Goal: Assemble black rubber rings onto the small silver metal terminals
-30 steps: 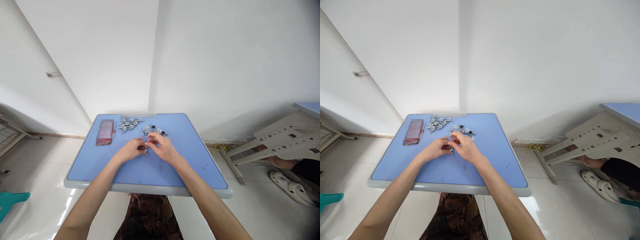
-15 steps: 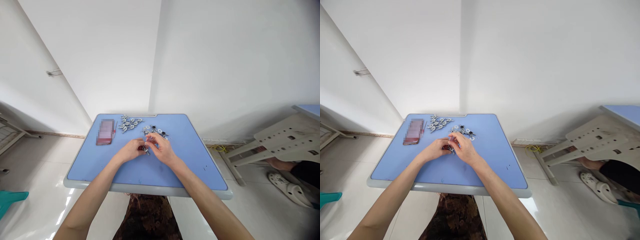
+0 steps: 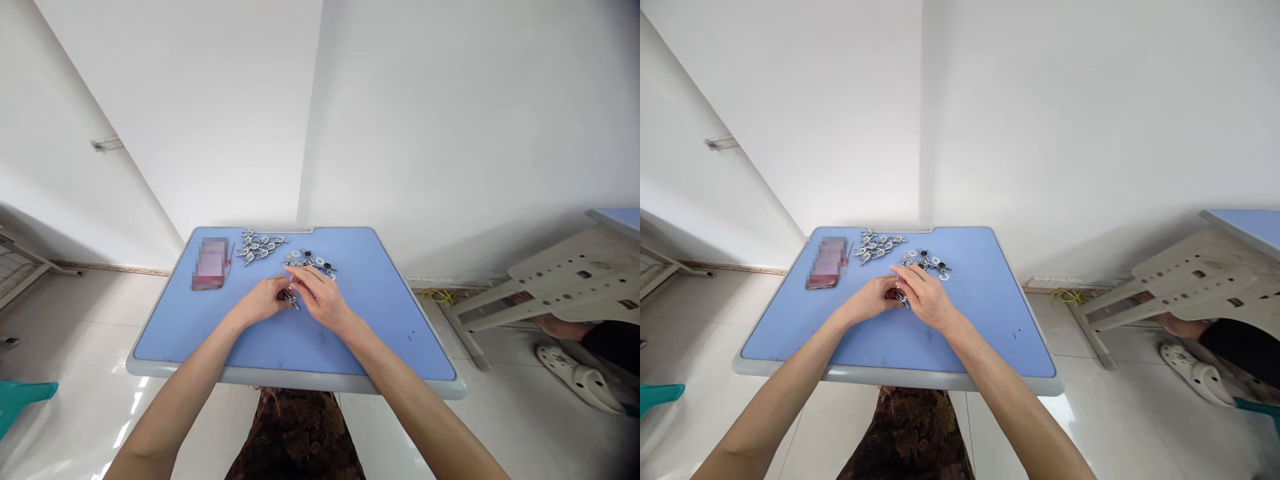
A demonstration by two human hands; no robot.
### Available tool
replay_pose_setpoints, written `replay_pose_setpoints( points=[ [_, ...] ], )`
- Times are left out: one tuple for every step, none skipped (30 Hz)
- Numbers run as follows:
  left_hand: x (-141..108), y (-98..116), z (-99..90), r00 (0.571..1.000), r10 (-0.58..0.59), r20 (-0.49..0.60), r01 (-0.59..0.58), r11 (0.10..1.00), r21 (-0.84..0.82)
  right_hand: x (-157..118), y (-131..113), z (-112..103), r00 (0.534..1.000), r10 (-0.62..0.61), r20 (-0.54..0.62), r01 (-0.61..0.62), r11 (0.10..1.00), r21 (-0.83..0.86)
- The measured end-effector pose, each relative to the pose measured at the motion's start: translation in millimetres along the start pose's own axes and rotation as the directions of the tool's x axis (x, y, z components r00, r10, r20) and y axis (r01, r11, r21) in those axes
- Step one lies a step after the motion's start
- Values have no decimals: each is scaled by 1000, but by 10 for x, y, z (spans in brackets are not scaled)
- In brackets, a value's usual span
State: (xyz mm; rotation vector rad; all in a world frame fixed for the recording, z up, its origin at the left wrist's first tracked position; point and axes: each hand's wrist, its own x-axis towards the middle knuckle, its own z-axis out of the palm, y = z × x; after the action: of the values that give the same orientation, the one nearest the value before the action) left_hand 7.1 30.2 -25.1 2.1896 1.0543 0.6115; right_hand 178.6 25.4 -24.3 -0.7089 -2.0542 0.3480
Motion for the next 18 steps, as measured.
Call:
replay_pose_setpoints(
  points=[
    [-1,-1,2,1000,-2,-3,2,1000,7,0,1,2,1000,4,7,-4,1000,-1],
    [-1,-1,3,1000,-7,-4,7,1000,19,0,2,4,1000,7,16,-7,1000,-2],
    [-2,-2,3,1000,-13,-4,13,999,34,0,4,5,1000,9,26,-8,1000,-3],
    [-1,-4,5,1000,-18,-3,18,999,51,2,4,6,999,8,35,-8,1000,-4],
    [0,-6,6,1000,-18,-5,18,997,68,4,3,5,999,3,39,-3,1000,-7],
    [2,-11,9,1000,-12,-13,13,996,88,7,0,5,999,-6,41,7,1000,-12],
    [5,-18,12,1000,0,-24,2,994,109,10,-5,5,999,-17,41,18,1000,-19],
    [8,-27,16,999,16,-35,-11,991,131,12,-11,6,999,-30,42,31,999,-26],
    [13,-38,20,998,29,-47,-22,988,151,13,-18,9,998,-37,47,38,999,-30],
    [17,-49,24,998,38,-52,-28,985,169,13,-26,13,998,-31,48,32,999,-28],
    [20,-59,27,998,39,-50,-29,983,180,11,-32,19,999,-8,45,8,1000,-17],
    [24,-67,29,999,34,-41,-26,982,185,9,-36,26,999,31,37,-31,1000,4],
    [26,-72,28,999,25,-27,-20,982,187,5,-39,33,997,78,26,-79,996,34],
    [28,-72,26,1000,15,-14,-12,982,188,3,-39,41,992,124,15,-125,990,71],
    [28,-68,22,1000,4,-3,-3,982,189,1,-37,48,987,163,5,-163,980,113],
    [28,-61,16,1000,-8,5,7,982,190,0,-33,53,982,190,-3,-188,970,156],
    [28,-52,11,1000,-21,9,19,982,189,1,-28,57,978,207,-7,-202,959,197],
    [27,-42,5,999,-34,11,31,982,185,3,-21,58,975,220,-10,-212,949,233]
  ],
)
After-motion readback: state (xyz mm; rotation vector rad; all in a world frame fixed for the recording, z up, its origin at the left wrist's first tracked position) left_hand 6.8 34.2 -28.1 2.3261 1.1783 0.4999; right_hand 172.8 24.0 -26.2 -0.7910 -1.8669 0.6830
